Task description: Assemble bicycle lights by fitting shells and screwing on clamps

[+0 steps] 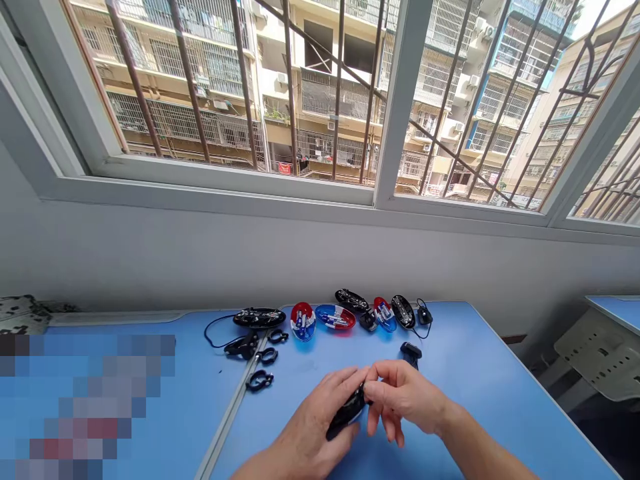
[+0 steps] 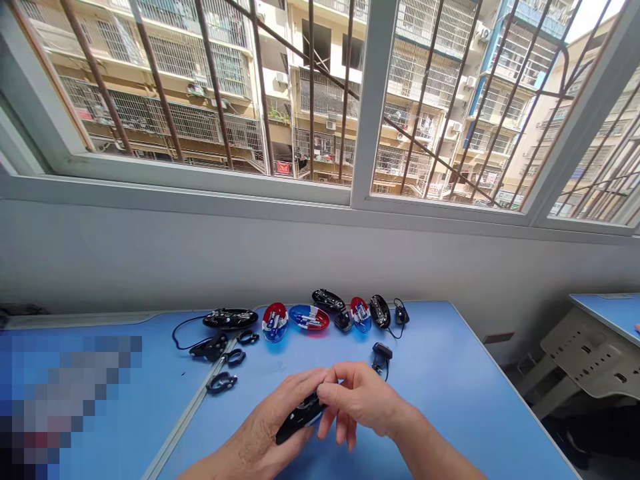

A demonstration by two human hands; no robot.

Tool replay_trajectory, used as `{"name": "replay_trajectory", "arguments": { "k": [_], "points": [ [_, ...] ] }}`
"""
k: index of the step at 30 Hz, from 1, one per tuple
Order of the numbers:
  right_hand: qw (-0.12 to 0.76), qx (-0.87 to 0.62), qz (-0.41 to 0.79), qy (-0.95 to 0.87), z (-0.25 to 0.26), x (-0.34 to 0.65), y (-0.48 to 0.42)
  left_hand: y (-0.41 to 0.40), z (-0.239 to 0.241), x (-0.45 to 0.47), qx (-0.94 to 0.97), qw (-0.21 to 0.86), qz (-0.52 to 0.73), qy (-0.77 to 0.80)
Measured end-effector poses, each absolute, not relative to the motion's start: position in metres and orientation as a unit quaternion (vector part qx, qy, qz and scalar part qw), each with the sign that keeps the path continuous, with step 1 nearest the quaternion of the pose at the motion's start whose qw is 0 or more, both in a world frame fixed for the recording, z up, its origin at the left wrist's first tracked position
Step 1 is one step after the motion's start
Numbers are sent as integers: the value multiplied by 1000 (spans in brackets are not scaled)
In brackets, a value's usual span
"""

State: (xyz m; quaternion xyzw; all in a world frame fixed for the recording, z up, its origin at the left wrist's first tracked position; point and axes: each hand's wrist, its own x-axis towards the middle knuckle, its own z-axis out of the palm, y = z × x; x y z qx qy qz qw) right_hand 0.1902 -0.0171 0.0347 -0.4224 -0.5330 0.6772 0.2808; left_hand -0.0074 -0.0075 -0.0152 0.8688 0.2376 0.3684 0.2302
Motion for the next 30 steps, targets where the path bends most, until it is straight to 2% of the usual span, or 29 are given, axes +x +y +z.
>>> {"name": "replay_trajectory", "arguments": {
  "k": [6,10,17,25,30],
  "points": [
    [279,-427,688,-516,32,183,-20,-4,-13,-7,855,203,418,228],
    [289,-432,690,-504,28,180,-21,-6,-5,-4,856,212,423,209],
    [301,-421,695,-499,21,177,-22,-7,-7,-2,861,162,425,227],
    [332,-411,695,-488,18,177,-22,-10,1,-3,862,200,397,242],
    [336,-412,696,-483,21,177,-21,-5,-8,-5,856,173,428,234]
  ]
}}
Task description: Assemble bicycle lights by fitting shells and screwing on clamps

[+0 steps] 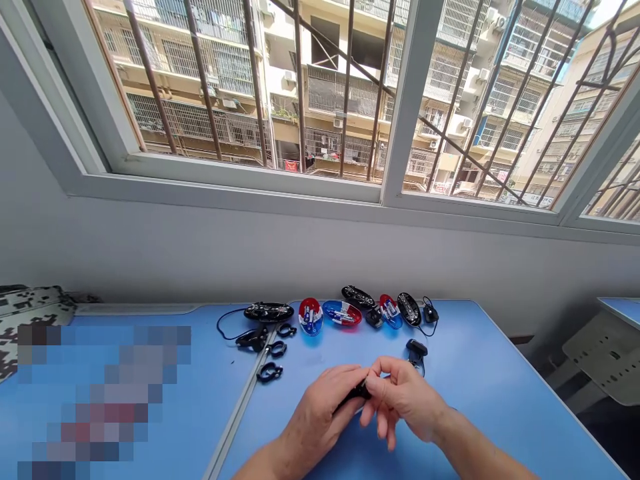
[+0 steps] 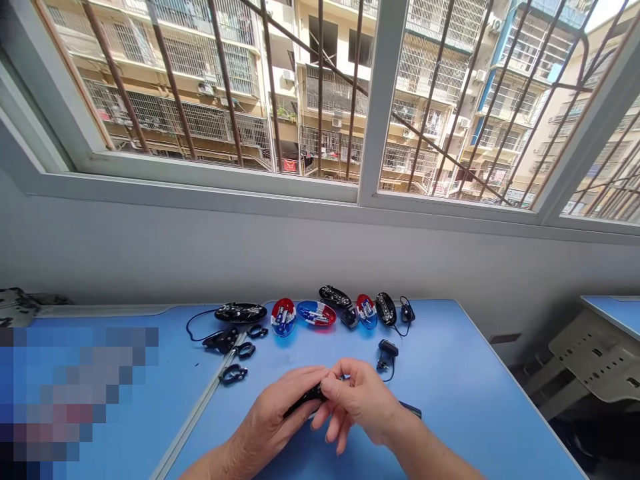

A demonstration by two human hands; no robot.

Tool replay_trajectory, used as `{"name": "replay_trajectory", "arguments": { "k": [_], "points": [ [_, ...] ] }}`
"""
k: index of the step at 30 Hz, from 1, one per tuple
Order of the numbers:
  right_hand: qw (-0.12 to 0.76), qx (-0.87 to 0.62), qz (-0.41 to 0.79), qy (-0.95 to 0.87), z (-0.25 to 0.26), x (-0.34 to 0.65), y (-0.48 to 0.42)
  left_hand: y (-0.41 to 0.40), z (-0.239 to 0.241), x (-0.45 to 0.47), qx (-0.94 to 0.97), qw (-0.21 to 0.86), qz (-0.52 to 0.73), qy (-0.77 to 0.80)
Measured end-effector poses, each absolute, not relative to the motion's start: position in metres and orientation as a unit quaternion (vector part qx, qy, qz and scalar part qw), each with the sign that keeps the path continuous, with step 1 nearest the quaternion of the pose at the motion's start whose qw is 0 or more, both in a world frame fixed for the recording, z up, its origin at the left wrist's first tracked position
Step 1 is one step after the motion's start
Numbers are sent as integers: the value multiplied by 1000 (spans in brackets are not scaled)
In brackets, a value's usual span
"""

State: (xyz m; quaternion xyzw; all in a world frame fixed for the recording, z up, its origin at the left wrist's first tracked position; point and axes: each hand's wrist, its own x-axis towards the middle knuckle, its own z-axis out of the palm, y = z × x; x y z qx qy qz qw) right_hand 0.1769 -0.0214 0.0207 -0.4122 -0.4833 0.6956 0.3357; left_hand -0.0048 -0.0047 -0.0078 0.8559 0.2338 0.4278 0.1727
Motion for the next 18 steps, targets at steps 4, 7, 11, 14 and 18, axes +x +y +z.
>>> {"name": "replay_trajectory", "arguments": {
  "k": [4,7,11,14,18],
  "points": [
    [333,-408,697,-487,26,176,-22,-2,-16,-7,852,179,431,238],
    [339,-404,688,-498,31,177,-22,-2,-20,-9,852,185,418,257],
    [354,-406,668,-513,40,181,-22,0,-29,-11,854,154,397,299],
    [379,-410,646,-520,49,188,-22,0,-28,-13,857,144,368,331],
    [429,-418,597,-534,57,203,-20,-4,-15,-12,854,169,308,385]
  ]
}}
